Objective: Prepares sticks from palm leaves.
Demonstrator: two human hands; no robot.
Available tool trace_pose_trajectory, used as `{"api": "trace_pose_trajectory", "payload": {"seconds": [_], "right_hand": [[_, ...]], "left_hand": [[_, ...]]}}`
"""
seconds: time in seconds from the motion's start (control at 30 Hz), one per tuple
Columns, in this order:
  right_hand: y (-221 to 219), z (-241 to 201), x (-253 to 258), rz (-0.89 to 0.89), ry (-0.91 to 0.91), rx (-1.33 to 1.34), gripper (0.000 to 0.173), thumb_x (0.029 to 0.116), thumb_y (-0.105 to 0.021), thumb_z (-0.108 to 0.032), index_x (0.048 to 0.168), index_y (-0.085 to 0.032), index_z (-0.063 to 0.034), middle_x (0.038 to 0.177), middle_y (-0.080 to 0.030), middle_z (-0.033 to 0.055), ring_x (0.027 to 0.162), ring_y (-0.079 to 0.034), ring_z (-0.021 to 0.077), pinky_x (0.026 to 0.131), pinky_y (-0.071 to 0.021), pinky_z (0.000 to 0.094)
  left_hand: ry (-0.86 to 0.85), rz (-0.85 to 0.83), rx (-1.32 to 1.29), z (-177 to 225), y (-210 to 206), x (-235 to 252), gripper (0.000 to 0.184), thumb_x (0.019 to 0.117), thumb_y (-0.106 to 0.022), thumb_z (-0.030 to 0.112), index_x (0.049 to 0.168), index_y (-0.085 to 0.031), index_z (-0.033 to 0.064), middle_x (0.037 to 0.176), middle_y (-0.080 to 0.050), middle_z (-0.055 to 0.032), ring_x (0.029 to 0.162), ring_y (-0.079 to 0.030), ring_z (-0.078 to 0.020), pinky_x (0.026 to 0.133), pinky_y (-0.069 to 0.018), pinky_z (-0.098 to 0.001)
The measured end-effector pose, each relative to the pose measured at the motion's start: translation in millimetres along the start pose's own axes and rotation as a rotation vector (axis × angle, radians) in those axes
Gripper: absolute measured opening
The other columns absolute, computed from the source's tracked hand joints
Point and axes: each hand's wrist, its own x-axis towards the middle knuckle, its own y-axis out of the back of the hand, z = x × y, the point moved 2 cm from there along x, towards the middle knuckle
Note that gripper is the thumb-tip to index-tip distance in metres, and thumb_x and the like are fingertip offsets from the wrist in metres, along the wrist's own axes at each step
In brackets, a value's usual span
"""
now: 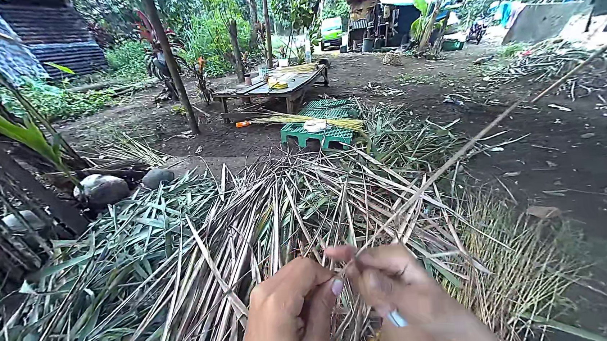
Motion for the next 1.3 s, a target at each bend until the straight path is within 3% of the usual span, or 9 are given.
{"api": "trace_pose_trajectory", "payload": {"seconds": [0.13,0.3,0.43,0.53,0.63,0.83,1.0,1.13,1.3], "right_hand": [[47,-8,4,0.318,0.068,0.056,0.027,0.1031,-0.058,-0.032,0.121,-0.071,-0.0175,0.058,-0.051,-0.0185,0.053,-0.048,-0.0065,0.055,-0.0435,0.0136],[87,-21,2,0.539,0.101,0.061,0.035,0.1057,-0.049,-0.024,0.137,-0.061,-0.0149,0.055,-0.053,-0.0135,0.049,-0.051,-0.0022,0.055,-0.0477,0.0157],[60,-12,0,0.397,0.042,0.078,0.041,0.1032,-0.056,-0.029,0.141,-0.059,-0.0132,0.058,-0.052,-0.0173,0.051,-0.049,-0.0049,0.055,-0.0446,0.0145],[25,-4,0,0.138,-0.028,0.008,0.05,0.1045,-0.053,-0.042,0.143,-0.057,-0.009,0.062,-0.049,-0.0208,0.054,-0.044,-0.0108,0.054,-0.0401,0.0099],[-4,1,-2,-0.066,-0.082,0.005,0.047,0.1076,-0.047,-0.036,0.143,-0.056,-0.0062,0.062,-0.044,-0.0164,0.053,-0.038,-0.011,0.051,-0.0341,0.0088],[2,5,-2,0.094,0.007,0.062,0.044,0.1068,-0.05,-0.035,0.14,-0.06,-0.008,0.062,-0.05,-0.0188,0.054,-0.043,-0.0115,0.053,-0.0382,0.0084],[40,-11,1,0.354,0.007,0.15,0.022,0.1034,-0.057,-0.028,0.117,-0.068,-0.0137,0.056,-0.05,-0.0169,0.051,-0.049,-0.0048,0.054,-0.044,0.0142],[7,-11,-5,0.076,-0.124,0.132,0.045,0.106,-0.051,-0.033,0.142,-0.058,-0.0079,0.06,-0.047,-0.0204,0.053,-0.043,-0.0108,0.052,-0.0388,0.0094],[-3,-7,-6,0.011,-0.108,0.145,0.042,0.107,-0.051,-0.033,0.14,-0.06,-0.0093,0.062,-0.046,-0.0192,0.054,-0.042,-0.0112,0.052,-0.037,0.0086]], "left_hand": [[0.06,-0.05,0.018,-1,14,-11,0.019,0.0996,-0.061,0.01,0.087,-0.069,-0.002,0.068,-0.058,-0.0012,0.058,-0.047,0.0022,0.053,-0.0377,-0.0123],[0.158,-0.08,0.089,-10,34,-26,0.019,0.099,-0.063,0.012,0.089,-0.071,-0.0014,0.067,-0.06,-0.0007,0.057,-0.048,0.002,0.052,-0.0387,-0.014],[0.117,-0.05,0.2,-9,24,-22,0.016,0.0986,-0.063,0.011,0.099,-0.071,-0.0021,0.076,-0.066,-0.0049,0.061,-0.056,-0.0023,0.057,-0.0473,-0.0159],[0.043,0.02,0.206,-6,10,-16,0.015,0.0983,-0.062,0.009,0.095,-0.071,-0.0017,0.075,-0.066,-0.0063,0.061,-0.057,-0.0028,0.057,-0.0476,-0.0143],[0.012,0.027,0.184,-2,3,-11,0.017,0.0998,-0.059,0.009,0.092,-0.07,-0.0011,0.074,-0.065,-0.0061,0.06,-0.057,-0.0019,0.058,-0.0477,-0.0126],[-0.059,0.056,0.267,7,1,-13,0.02,0.1,-0.058,0.011,0.09,-0.071,-0.0004,0.073,-0.064,-0.0074,0.063,-0.056,-0.0057,0.059,-0.0443,-0.0142],[-0.091,0.076,0.429,10,7,-20,0.018,0.0978,-0.057,0.01,0.089,-0.071,0.0011,0.07,-0.062,-0.0085,0.06,-0.055,-0.0108,0.055,-0.0433,-0.0188],[-0.154,0.101,0.511,8,1,-19,0.018,0.0972,-0.057,0.01,0.089,-0.07,0.0021,0.069,-0.061,-0.0087,0.059,-0.056,-0.0139,0.053,-0.0439,-0.0217],[-0.241,0.111,0.523,8,-1,-21,0.017,0.0992,-0.056,0.01,0.091,-0.069,0.0018,0.068,-0.058,-0.0088,0.06,-0.054,-0.0165,0.053,-0.0418,-0.0233]]}}
